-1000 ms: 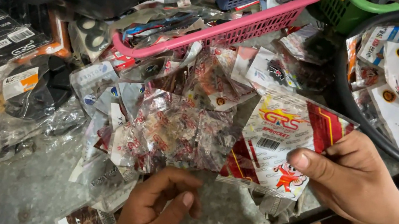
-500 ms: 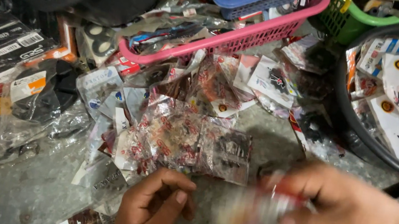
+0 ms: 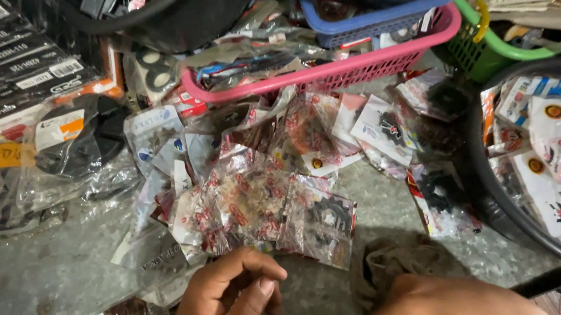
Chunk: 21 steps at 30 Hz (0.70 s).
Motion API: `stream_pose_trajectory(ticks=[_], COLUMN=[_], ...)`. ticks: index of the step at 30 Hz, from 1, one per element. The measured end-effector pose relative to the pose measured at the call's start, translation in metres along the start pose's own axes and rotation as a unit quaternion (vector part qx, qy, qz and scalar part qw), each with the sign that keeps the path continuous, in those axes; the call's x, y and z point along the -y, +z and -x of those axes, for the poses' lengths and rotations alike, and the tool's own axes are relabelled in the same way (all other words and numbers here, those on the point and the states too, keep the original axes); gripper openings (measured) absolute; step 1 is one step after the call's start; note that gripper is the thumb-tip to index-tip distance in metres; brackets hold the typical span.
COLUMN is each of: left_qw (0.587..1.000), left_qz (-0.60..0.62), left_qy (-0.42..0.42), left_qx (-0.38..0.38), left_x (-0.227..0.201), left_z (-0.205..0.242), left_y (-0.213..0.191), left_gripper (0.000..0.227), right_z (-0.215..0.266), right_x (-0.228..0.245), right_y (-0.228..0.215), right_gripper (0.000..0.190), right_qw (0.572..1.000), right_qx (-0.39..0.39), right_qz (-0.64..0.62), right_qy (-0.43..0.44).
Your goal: The person sits on the floor and wipes the surfaces of numerous small plastic-wrapped packages using a cloth. They pick up each package, wipe it, and place it into a black bucket to the right.
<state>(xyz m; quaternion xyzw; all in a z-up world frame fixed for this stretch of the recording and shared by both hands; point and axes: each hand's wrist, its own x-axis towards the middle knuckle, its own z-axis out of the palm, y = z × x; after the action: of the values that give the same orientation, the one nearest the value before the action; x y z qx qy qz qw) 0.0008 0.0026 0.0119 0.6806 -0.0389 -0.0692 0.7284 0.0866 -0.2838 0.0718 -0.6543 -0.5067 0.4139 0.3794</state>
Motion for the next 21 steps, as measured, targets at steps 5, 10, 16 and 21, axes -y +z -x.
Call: stream_pose_trajectory(ticks=[5, 10, 16, 21], left_qw=[0.999, 0.999, 0.999, 0.999], left_qz=[0.04, 0.046, 0.041, 0.032], left_qy=[0.005, 0.003, 0.012, 0.0], left_qx=[-0.02, -0.013, -0.004, -0.018], left_x=[0.003, 0.009, 0.007, 0.004], left_z=[0.0, 0.0, -0.001, 0.0], left_y=[0.002, -0.002, -0.001, 0.001], left_gripper=[0.012, 0.014, 0.012, 0.012], right_z=[-0.004, -0.003, -0.004, -0.007], right_x=[0.005, -0.005, 0.0, 0.001], right_y=[0.002, 0.003, 0.003, 0.003], right_gripper=[0.016, 0.014, 0.02, 0.021], right_qw=[0.997, 0.989, 0.995, 0.995], right_qx=[-0.081, -0.14, -0.056, -0.033], right_qz=[-0.015, -0.034, 0.011, 0.048], right_qy=[0.008, 0.04, 0.081, 0.08])
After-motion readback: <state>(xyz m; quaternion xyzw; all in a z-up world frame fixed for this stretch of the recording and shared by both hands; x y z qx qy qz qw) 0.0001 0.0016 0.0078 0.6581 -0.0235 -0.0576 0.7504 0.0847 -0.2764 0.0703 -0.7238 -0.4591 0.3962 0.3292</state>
